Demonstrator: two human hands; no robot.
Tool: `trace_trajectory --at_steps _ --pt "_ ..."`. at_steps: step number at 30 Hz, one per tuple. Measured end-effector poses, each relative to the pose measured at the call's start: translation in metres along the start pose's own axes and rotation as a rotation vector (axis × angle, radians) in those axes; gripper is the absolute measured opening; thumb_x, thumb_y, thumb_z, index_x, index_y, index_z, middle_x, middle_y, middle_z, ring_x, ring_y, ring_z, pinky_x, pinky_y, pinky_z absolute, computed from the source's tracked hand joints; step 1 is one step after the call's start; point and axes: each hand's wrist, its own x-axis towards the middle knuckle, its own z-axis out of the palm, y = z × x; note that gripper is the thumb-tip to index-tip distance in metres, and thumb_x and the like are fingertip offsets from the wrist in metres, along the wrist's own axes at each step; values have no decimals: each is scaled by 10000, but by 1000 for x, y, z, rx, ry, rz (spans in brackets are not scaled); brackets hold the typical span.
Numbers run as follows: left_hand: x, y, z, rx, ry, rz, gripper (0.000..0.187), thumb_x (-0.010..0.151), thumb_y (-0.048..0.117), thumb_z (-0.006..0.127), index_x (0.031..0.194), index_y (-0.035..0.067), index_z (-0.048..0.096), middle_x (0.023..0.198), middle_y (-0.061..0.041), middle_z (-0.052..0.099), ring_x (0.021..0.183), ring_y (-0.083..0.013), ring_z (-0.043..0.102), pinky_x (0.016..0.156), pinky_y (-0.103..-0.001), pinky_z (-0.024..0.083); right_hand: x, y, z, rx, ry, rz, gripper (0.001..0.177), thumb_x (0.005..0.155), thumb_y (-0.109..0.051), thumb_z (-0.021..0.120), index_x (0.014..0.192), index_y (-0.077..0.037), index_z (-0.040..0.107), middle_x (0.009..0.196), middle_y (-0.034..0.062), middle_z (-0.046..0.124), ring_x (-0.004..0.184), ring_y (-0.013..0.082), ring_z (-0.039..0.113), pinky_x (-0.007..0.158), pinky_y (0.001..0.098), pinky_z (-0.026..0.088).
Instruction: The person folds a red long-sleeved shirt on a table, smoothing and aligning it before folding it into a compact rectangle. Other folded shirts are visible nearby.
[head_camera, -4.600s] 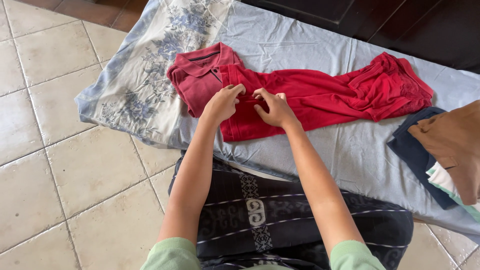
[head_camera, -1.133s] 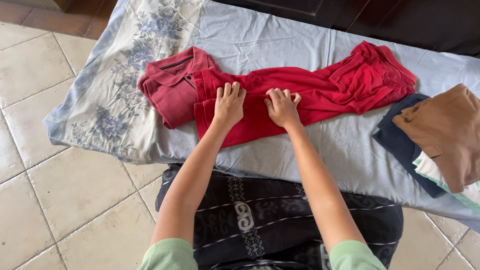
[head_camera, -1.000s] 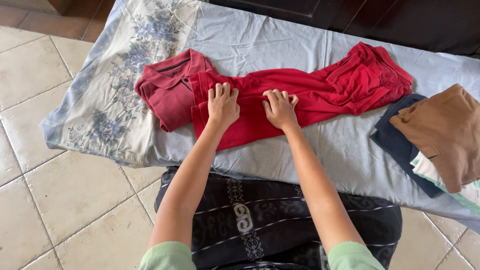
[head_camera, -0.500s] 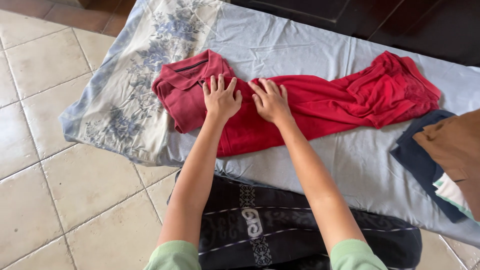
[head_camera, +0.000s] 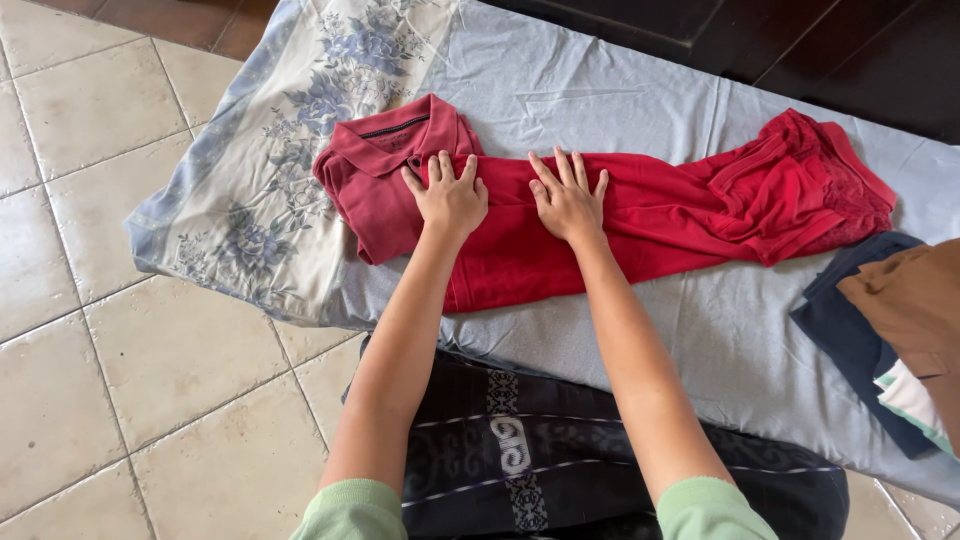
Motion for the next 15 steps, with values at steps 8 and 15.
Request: trace_trajectory --at_steps 8,15 --pt "0 37 51 79 565 501 534 895 277 551 1382 67 622 1376 -214 625 1387 -391 485 1183 -607 251 1 2 4 24 39 5 523 1094 -515 198 1617 -504 179 1730 -17 150 1597 255 70 1243 650 17" --pt "7 35 45 148 85 375 639 1038 543 310 1588 232 406 1623 -129 418 1550 -353 247 1248 -554 103 -8 39 -15 -40 -17 13 547 1094 -536 169 1635 -459 151 1742 32 79 1602 267 52 1264 611 32"
